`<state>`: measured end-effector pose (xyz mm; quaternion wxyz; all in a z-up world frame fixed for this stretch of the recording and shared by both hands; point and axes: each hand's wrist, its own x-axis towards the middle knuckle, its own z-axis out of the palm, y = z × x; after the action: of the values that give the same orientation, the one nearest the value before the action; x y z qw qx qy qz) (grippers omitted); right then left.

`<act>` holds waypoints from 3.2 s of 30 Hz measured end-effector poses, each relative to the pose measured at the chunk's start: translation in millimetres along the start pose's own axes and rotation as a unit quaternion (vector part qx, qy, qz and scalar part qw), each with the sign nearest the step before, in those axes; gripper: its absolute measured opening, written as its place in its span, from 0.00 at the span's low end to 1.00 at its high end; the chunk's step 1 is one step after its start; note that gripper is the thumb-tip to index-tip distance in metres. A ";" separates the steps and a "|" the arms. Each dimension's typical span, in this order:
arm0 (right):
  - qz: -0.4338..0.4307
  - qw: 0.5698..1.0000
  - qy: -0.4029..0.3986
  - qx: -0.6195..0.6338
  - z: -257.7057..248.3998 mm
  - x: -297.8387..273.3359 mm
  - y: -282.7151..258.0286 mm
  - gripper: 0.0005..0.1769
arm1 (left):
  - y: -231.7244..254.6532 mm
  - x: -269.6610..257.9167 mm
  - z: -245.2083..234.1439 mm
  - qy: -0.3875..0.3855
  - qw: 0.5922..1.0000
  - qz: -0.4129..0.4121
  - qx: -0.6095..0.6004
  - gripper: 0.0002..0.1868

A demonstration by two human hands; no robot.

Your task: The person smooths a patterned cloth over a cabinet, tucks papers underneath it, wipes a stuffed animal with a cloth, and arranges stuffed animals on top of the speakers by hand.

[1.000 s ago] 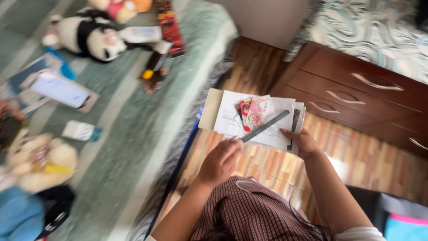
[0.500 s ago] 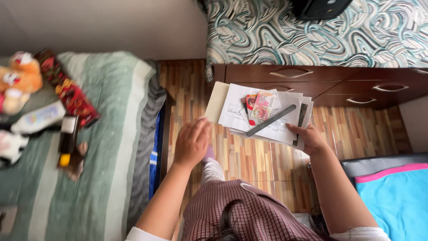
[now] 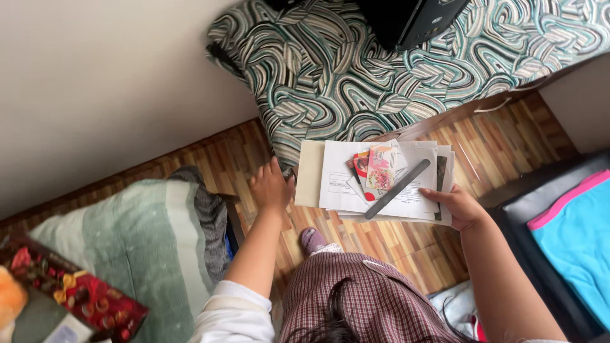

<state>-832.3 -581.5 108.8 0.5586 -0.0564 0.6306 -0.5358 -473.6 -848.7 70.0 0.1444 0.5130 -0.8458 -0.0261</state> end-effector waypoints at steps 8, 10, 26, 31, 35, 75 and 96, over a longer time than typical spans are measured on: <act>-0.004 1.000 0.008 0.030 6.2 -0.8 -0.9 0.21 | -33.9 20.9 63.7 -0.145 0.986 0.003 0.082 0.15; 0.005 0.999 0.014 0.030 3.9 0.9 0.1 0.20 | -42.9 21.6 57.4 -0.086 0.995 0.039 0.037 0.07; 0.018 1.000 0.016 0.007 13.2 0.5 2.0 0.21 | 6.3 186.1 -173.7 0.247 0.952 0.171 -0.061 0.06; -0.004 1.000 0.016 0.017 25.7 22.6 -6.1 0.23 | 16.2 219.5 -202.9 0.272 0.942 0.195 -0.015 0.08; 0.006 0.999 -0.017 0.037 36.3 64.9 -15.9 0.21 | 16.7 232.1 -207.8 0.278 0.937 0.212 -0.008 0.09; -0.348 0.575 0.033 -0.740 206.1 256.0 -83.2 0.44 | 32.6 233.9 -243.4 0.269 0.939 0.185 0.106 0.10; -0.572 0.605 -0.152 -0.533 182.6 39.4 -34.8 0.16 | -73.6 26.0 -46.5 0.025 0.960 0.272 0.061 0.15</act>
<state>-725.5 -734.3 145.4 0.0974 -0.7735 0.5502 -0.2992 -408.9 -901.4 106.0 0.1353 0.2722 -0.9494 0.0789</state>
